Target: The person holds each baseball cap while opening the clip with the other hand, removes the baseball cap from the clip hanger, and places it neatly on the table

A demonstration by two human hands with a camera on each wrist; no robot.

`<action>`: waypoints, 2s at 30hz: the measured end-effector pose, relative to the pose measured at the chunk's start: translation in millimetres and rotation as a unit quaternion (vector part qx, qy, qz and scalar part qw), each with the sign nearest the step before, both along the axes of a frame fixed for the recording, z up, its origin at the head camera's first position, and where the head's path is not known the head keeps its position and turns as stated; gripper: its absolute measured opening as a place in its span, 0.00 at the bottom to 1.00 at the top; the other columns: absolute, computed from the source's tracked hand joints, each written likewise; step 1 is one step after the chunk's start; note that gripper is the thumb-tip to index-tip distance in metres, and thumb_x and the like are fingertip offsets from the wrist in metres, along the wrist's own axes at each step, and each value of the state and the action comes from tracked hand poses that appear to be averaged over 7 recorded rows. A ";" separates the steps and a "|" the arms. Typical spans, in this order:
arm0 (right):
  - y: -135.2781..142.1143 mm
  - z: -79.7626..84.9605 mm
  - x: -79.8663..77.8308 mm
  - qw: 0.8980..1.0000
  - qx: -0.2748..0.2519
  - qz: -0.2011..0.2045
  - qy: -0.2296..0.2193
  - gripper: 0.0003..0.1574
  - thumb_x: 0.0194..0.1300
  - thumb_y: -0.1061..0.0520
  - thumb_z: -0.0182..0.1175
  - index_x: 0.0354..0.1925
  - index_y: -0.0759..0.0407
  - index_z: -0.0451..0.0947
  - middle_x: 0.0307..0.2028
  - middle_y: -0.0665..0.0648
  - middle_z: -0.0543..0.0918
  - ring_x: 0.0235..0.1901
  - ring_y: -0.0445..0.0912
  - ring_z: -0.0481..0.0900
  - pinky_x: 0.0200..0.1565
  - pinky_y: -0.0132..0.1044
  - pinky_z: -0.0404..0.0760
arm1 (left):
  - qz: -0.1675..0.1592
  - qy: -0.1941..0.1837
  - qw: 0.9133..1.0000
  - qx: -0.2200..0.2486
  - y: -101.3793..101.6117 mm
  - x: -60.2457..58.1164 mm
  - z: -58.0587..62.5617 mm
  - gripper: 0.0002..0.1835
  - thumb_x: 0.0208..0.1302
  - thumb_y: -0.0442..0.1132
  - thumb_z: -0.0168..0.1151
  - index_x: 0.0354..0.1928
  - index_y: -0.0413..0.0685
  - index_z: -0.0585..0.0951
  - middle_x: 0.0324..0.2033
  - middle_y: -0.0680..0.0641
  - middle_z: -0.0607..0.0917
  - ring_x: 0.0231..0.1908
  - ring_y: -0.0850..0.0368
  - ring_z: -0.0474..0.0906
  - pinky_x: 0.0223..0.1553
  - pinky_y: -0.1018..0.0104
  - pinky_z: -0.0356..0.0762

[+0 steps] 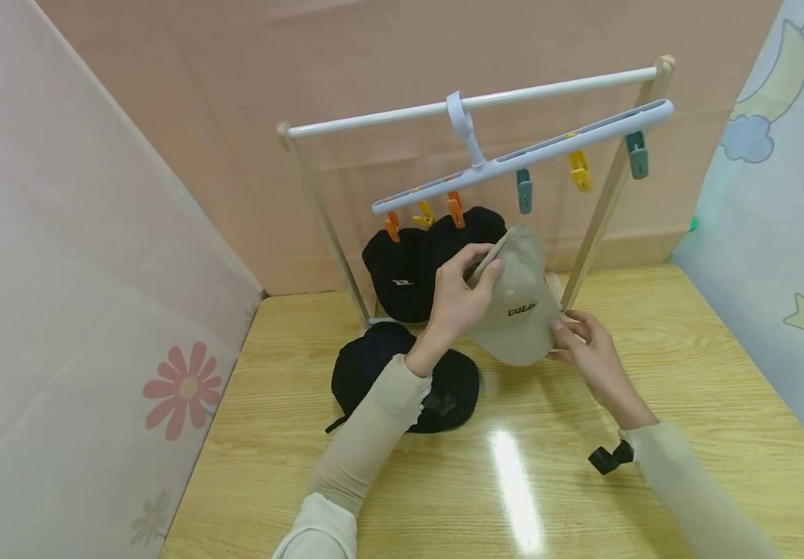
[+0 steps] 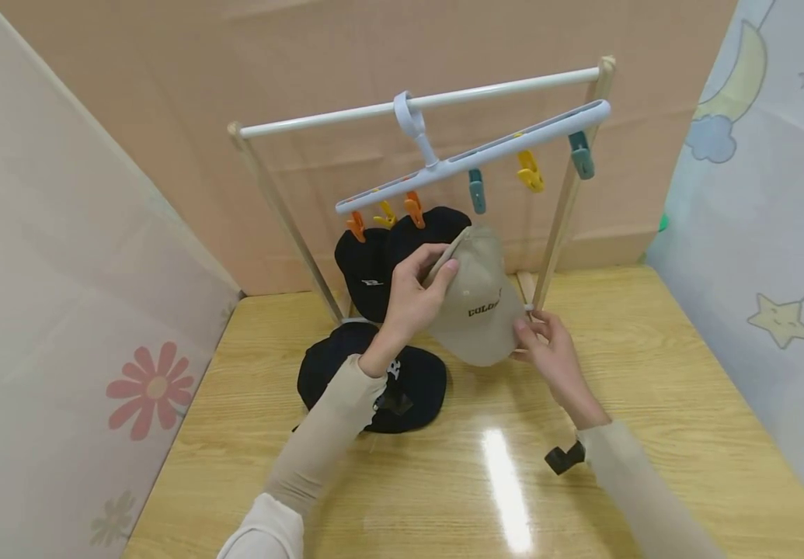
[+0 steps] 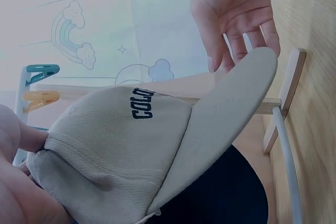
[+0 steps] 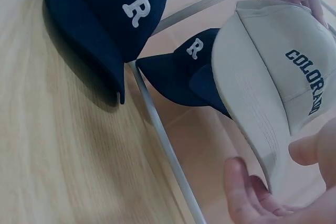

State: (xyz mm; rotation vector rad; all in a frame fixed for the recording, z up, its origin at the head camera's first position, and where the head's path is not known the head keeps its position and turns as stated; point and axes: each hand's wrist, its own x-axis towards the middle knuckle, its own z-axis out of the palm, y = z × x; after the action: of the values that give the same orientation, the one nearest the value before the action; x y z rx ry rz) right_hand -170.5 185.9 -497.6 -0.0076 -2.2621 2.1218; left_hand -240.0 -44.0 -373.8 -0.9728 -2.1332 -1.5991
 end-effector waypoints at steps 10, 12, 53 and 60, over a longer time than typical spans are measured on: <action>1.0 0.2 7.2 0.999 -0.049 -0.021 0.009 0.46 0.82 0.52 0.58 0.81 0.74 0.48 0.48 0.42 0.80 0.42 0.35 0.85 0.43 0.35 0.90 | -0.013 0.000 1.000 0.018 3.0 2.4 -1.2 0.12 0.78 0.35 0.64 0.57 0.38 0.84 0.47 0.38 0.91 0.42 0.50 0.89 0.43 0.73 0.82; 2.5 1.0 8.2 0.998 -0.051 -0.023 0.010 0.44 0.82 0.52 0.59 0.80 0.73 0.51 0.47 0.41 0.80 0.41 0.35 0.85 0.42 0.34 0.89 | -0.016 -0.003 1.000 0.020 3.3 4.3 0.1 0.13 0.77 0.35 0.64 0.57 0.37 0.84 0.46 0.38 0.91 0.40 0.50 0.89 0.41 0.73 0.82; 37.6 9.8 28.0 0.976 -0.205 0.067 0.040 0.20 0.81 0.65 0.56 0.67 0.55 0.73 0.48 0.47 0.84 0.44 0.39 0.85 0.42 0.31 0.86 | -0.108 -0.111 0.984 0.084 -13.5 45.6 7.4 0.09 0.78 0.29 0.58 0.49 0.25 0.81 0.42 0.26 0.84 0.38 0.67 0.83 0.46 0.72 0.81; 39.1 7.4 28.5 0.976 -0.197 0.078 0.055 0.22 0.81 0.67 0.54 0.68 0.57 0.71 0.49 0.48 0.83 0.43 0.38 0.85 0.41 0.31 0.86 | -0.123 -0.117 0.982 0.085 -24.9 52.6 1.7 0.07 0.78 0.27 0.57 0.46 0.24 0.80 0.40 0.26 0.83 0.37 0.65 0.81 0.44 0.71 0.79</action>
State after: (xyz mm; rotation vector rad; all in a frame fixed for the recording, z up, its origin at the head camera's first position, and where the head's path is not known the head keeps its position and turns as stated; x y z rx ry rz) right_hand -142.0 225.0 -490.2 0.2757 -1.8026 2.5437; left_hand -187.4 -68.8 -372.1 -1.0730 -2.0388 -2.0705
